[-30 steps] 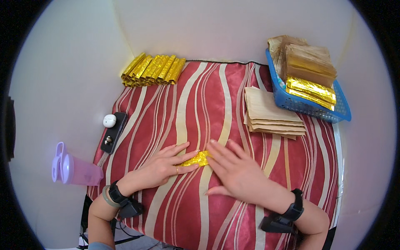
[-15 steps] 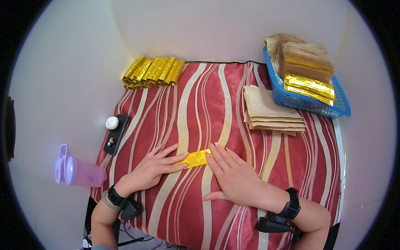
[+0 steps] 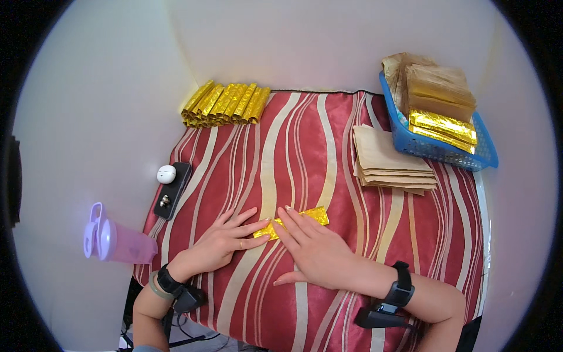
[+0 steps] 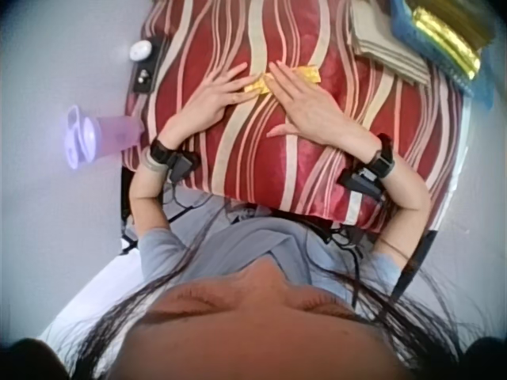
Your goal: Fold and package individual sheets of gold-colored ritual or packaging paper.
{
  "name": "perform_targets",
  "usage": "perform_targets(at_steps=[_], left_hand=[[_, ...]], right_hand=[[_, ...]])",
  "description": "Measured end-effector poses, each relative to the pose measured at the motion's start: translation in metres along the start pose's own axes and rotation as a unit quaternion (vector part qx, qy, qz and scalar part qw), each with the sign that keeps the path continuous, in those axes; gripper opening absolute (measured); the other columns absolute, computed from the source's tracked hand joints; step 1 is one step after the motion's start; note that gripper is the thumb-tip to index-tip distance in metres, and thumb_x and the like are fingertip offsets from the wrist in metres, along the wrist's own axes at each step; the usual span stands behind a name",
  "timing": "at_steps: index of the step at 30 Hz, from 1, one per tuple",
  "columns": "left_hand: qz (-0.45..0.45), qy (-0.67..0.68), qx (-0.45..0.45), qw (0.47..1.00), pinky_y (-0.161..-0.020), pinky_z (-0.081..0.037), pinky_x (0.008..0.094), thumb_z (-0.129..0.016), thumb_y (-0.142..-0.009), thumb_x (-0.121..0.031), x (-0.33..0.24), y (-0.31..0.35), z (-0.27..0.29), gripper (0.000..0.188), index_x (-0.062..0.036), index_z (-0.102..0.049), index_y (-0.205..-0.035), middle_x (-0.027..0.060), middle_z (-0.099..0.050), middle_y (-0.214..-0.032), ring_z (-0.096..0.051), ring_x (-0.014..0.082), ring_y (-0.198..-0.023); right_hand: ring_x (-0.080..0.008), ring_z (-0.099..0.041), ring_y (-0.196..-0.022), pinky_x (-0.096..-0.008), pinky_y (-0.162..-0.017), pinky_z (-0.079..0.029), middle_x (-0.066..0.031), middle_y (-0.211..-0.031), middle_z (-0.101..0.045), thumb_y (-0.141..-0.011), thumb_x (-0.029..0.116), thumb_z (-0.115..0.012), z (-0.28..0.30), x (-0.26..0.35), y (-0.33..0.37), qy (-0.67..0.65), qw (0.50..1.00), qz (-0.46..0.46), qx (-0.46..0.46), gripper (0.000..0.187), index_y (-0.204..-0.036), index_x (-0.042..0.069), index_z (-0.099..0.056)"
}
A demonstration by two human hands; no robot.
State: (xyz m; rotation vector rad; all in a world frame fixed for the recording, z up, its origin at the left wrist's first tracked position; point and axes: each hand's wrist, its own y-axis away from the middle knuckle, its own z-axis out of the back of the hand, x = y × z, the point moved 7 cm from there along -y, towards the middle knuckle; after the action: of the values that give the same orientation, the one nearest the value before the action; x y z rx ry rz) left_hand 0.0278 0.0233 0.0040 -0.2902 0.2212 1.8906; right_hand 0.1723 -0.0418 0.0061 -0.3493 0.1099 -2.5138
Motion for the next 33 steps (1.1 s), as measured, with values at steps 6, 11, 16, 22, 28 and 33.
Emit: perform_targets(at_steps=[6,11,16,22,28,33], left_hand=[[0.019,-0.017,0.005,1.0,-0.115,-0.022,0.0583,-0.054,-0.075,0.012,-0.002,0.006,-0.001,0.072,-0.0225,-0.056,-0.139,0.0015,-0.039,-0.155,-0.029,0.0315,-0.146],[0.015,-0.032,-0.007,0.999,-0.114,-0.024,0.0598,-0.056,-0.074,0.012,-0.003,0.007,0.0,0.073,-0.0227,-0.056,-0.139,0.0029,-0.039,-0.154,-0.028,0.0343,-0.146],[0.003,-0.046,-0.005,0.999,-0.112,-0.027,0.061,-0.056,-0.074,0.011,-0.004,0.006,0.001,0.073,-0.0231,-0.056,-0.139,0.0046,-0.04,-0.154,-0.029,0.035,-0.145],[0.011,-0.06,0.0,0.998,-0.111,-0.028,0.0617,-0.056,-0.076,0.009,-0.004,0.006,0.001,0.071,-0.0236,-0.056,-0.139,0.0049,-0.04,-0.154,-0.029,0.0351,-0.145],[-0.004,-0.083,-0.006,0.996,-0.11,-0.032,0.0555,-0.058,-0.075,0.007,-0.004,0.009,0.004,0.07,-0.0246,-0.057,-0.138,0.004,-0.043,-0.152,-0.034,0.0313,-0.143],[-0.031,-0.051,-0.115,0.992,-0.1,-0.046,0.046,-0.061,-0.07,0.006,0.003,0.014,0.028,0.043,-0.0145,-0.07,-0.106,0.005,-0.064,-0.126,-0.054,0.0292,-0.126]], right_hand=[[-0.0351,-0.03,-0.145,-0.0436,-0.118,-0.025,-0.0281,-0.151,-0.033,-0.081,0.072,-0.054,0.01,-0.022,0.024,0.051,0.997,-0.048,0.035,0.107,-0.144,-0.011,-0.031],[-0.035,-0.031,-0.144,-0.0431,-0.119,-0.023,-0.0285,-0.149,-0.037,-0.084,0.073,-0.051,0.015,-0.02,0.023,0.074,0.995,-0.059,0.027,0.105,-0.142,-0.013,-0.035],[-0.0333,-0.031,-0.144,-0.0419,-0.119,-0.022,-0.0284,-0.148,-0.039,-0.085,0.073,-0.049,0.003,0.005,0.0,0.024,0.999,-0.025,0.001,0.104,-0.14,-0.014,-0.038],[-0.0329,-0.028,-0.146,-0.0412,-0.12,-0.02,-0.0273,-0.153,-0.033,-0.083,0.075,-0.05,0.007,-0.016,0.015,0.014,0.998,-0.052,0.024,0.108,-0.144,-0.013,-0.032],[-0.0359,-0.027,-0.146,-0.0437,-0.119,-0.022,-0.0296,-0.152,-0.03,-0.082,0.075,-0.051,0.013,-0.028,0.033,0.05,0.996,-0.06,0.032,0.107,-0.145,-0.01,-0.032],[-0.0409,-0.029,-0.144,-0.0465,-0.118,-0.023,-0.0318,-0.151,-0.03,-0.082,0.074,-0.052,0.014,-0.025,0.033,0.042,0.998,-0.049,0.012,0.1,-0.147,0.0,-0.038]])
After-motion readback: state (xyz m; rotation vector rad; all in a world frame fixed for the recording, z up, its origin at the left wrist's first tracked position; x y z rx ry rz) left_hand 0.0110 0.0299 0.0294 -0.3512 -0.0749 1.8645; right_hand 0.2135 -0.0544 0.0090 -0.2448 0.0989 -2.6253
